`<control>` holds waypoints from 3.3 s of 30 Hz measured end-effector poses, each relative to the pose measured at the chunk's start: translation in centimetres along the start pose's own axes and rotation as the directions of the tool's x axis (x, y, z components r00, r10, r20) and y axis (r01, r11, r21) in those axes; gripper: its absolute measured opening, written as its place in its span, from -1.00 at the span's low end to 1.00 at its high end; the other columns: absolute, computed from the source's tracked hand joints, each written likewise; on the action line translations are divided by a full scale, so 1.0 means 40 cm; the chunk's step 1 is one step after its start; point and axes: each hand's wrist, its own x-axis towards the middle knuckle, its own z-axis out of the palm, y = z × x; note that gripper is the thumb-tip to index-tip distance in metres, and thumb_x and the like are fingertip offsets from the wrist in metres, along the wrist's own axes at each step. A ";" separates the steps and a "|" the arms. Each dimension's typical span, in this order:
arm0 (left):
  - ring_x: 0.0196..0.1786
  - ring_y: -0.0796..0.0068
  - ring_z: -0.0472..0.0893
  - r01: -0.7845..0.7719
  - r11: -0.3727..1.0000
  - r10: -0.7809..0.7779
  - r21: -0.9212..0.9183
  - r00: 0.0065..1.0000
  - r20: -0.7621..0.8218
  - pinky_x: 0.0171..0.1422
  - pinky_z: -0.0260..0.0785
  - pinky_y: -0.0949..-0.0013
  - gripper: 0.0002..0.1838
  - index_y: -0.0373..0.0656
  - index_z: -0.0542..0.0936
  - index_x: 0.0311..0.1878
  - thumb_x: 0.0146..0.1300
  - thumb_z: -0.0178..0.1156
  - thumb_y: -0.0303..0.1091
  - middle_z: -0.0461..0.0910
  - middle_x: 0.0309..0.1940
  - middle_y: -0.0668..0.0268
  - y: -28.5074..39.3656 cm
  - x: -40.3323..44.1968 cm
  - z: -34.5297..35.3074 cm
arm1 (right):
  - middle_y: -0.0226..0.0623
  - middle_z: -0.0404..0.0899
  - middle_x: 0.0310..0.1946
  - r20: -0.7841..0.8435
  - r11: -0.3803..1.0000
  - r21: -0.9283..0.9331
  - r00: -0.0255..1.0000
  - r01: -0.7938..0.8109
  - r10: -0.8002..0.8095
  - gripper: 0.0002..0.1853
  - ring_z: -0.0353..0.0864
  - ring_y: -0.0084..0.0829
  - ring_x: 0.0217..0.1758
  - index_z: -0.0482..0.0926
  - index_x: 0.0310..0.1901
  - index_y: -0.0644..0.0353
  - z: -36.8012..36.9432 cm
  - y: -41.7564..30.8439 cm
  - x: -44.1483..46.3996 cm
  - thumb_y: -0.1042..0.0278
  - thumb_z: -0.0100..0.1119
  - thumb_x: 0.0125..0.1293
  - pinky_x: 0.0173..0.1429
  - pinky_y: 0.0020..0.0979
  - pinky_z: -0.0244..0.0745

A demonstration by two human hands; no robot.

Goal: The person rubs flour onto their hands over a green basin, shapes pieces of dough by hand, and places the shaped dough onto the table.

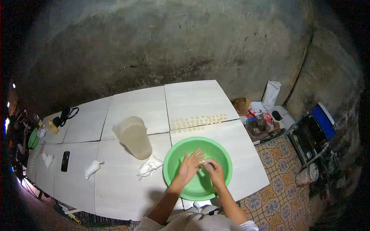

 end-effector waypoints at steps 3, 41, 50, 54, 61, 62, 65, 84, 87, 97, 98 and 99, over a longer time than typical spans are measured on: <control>0.22 0.39 0.48 0.068 0.895 0.107 0.440 0.926 -0.363 0.14 0.37 0.42 -0.43 -0.25 0.38 0.36 0.50 -0.03 0.00 0.43 0.29 0.13 0.007 -0.015 0.032 | -0.47 0.53 -0.10 0.053 0.812 0.481 0.936 -0.330 0.349 -0.83 0.48 -0.46 0.05 0.60 -0.07 0.10 -0.014 0.009 0.000 0.26 0.09 0.43 0.10 -0.28 0.41; 0.05 0.53 0.55 0.268 0.851 -0.093 0.452 0.923 -0.373 0.15 0.38 0.47 -0.71 -0.24 0.57 0.04 0.44 0.14 -0.23 0.59 -0.04 0.32 0.018 -0.033 0.055 | -0.20 0.52 -0.18 -0.178 0.808 -0.550 0.916 0.210 -0.359 -0.81 0.51 -0.20 -0.06 0.72 -0.24 0.20 -0.004 0.017 -0.002 0.38 0.40 0.08 0.04 -0.23 0.38; 0.02 0.55 0.56 0.315 0.798 -0.109 0.514 0.914 -0.390 0.06 0.41 0.45 -0.73 -0.20 0.60 0.01 0.43 0.15 -0.22 0.61 -0.07 0.34 0.015 -0.038 0.041 | -0.17 0.52 -0.14 -0.107 0.695 -0.680 0.906 0.234 -0.410 -0.81 0.46 -0.20 0.01 0.69 -0.23 0.17 0.000 0.018 -0.011 0.29 0.34 0.16 0.12 -0.19 0.22; 0.01 0.52 0.58 0.299 0.796 -0.084 0.526 0.916 -0.394 0.11 0.43 0.44 -0.74 -0.22 0.60 0.00 0.43 0.14 -0.24 0.62 -0.08 0.31 0.013 -0.037 0.046 | -0.21 0.53 -0.19 -0.098 0.706 -0.665 0.910 0.242 -0.403 -0.81 0.50 -0.19 -0.04 0.68 -0.21 0.17 -0.002 0.011 -0.010 0.30 0.32 0.17 0.09 -0.20 0.25; 0.06 0.52 0.56 0.265 0.830 -0.081 0.490 0.928 -0.364 0.12 0.42 0.46 -0.73 -0.24 0.55 0.05 0.45 0.12 -0.26 0.60 -0.03 0.28 0.015 -0.033 0.031 | -0.24 0.54 -0.20 -0.140 0.833 -0.518 0.940 0.197 -0.310 -0.78 0.52 -0.22 -0.07 0.68 -0.21 0.20 -0.012 0.025 -0.003 0.30 0.38 0.14 0.08 -0.26 0.29; 0.07 0.53 0.56 0.261 0.818 -0.075 0.513 0.932 -0.354 0.11 0.42 0.48 -0.73 -0.23 0.54 0.06 0.45 0.11 -0.25 0.60 -0.02 0.29 0.016 -0.032 0.033 | -0.23 0.54 -0.20 -0.123 0.815 -0.533 0.932 0.229 -0.342 -0.78 0.53 -0.22 -0.09 0.69 -0.22 0.22 -0.018 0.045 0.003 0.33 0.41 0.11 0.05 -0.26 0.34; 0.08 0.57 0.54 0.280 0.799 -0.067 0.533 0.921 -0.383 0.08 0.40 0.51 -0.71 -0.22 0.54 0.07 0.45 0.12 -0.23 0.60 -0.01 0.32 0.017 -0.031 0.052 | -0.19 0.54 -0.22 -0.142 0.848 -0.478 0.933 0.229 -0.331 -0.81 0.55 -0.23 -0.12 0.69 -0.24 0.23 -0.013 0.038 0.004 0.36 0.39 0.12 -0.01 -0.27 0.40; -0.07 0.54 0.64 0.069 0.718 0.180 0.693 0.943 -0.281 0.08 0.46 0.50 -0.83 -0.32 0.58 -0.11 0.24 0.30 -0.53 0.65 -0.20 0.27 0.008 -0.023 0.056 | -0.25 0.54 -0.21 -0.159 0.816 -0.530 0.918 0.230 -0.363 -0.84 0.54 -0.24 -0.12 0.70 -0.25 0.14 -0.007 0.020 -0.003 0.34 0.37 0.13 0.04 -0.27 0.29; -0.08 0.54 0.64 0.084 0.684 0.198 0.725 0.935 -0.295 0.06 0.49 0.50 -0.81 -0.32 0.59 -0.11 0.21 0.32 -0.56 0.66 -0.21 0.27 0.005 -0.021 0.037 | -0.28 0.54 -0.21 -0.173 0.838 -0.508 0.929 0.200 -0.327 -0.84 0.53 -0.24 -0.11 0.70 -0.24 0.14 -0.009 0.023 -0.005 0.34 0.37 0.14 0.05 -0.25 0.28; -0.09 0.53 0.64 0.126 0.674 0.207 0.728 0.914 -0.349 0.06 0.50 0.50 -0.76 -0.31 0.59 -0.09 0.17 0.36 -0.55 0.66 -0.21 0.25 0.005 -0.018 0.046 | -0.22 0.55 -0.23 -0.230 0.842 -0.510 0.915 0.178 -0.333 -0.85 0.55 -0.21 -0.09 0.70 -0.24 0.15 -0.020 0.053 0.002 0.33 0.35 0.17 0.05 -0.27 0.31; -0.09 0.52 0.64 0.152 0.655 0.203 0.741 0.908 -0.366 0.06 0.50 0.49 -0.76 -0.31 0.59 -0.09 0.17 0.36 -0.55 0.66 -0.21 0.24 0.008 -0.019 0.053 | -0.22 0.54 -0.23 -0.256 0.854 -0.488 0.905 0.181 -0.339 -0.85 0.55 -0.21 -0.09 0.70 -0.24 0.15 -0.020 0.054 0.003 0.33 0.35 0.17 0.04 -0.27 0.32; -0.09 0.52 0.64 0.152 0.655 0.203 0.741 0.908 -0.365 0.06 0.50 0.49 -0.76 -0.31 0.59 -0.09 0.17 0.36 -0.55 0.66 -0.21 0.24 0.006 -0.019 0.048 | -0.22 0.54 -0.23 -0.256 0.854 -0.488 0.905 0.182 -0.339 -0.85 0.55 -0.21 -0.09 0.70 -0.24 0.15 -0.020 0.052 0.003 0.33 0.35 0.17 0.04 -0.27 0.32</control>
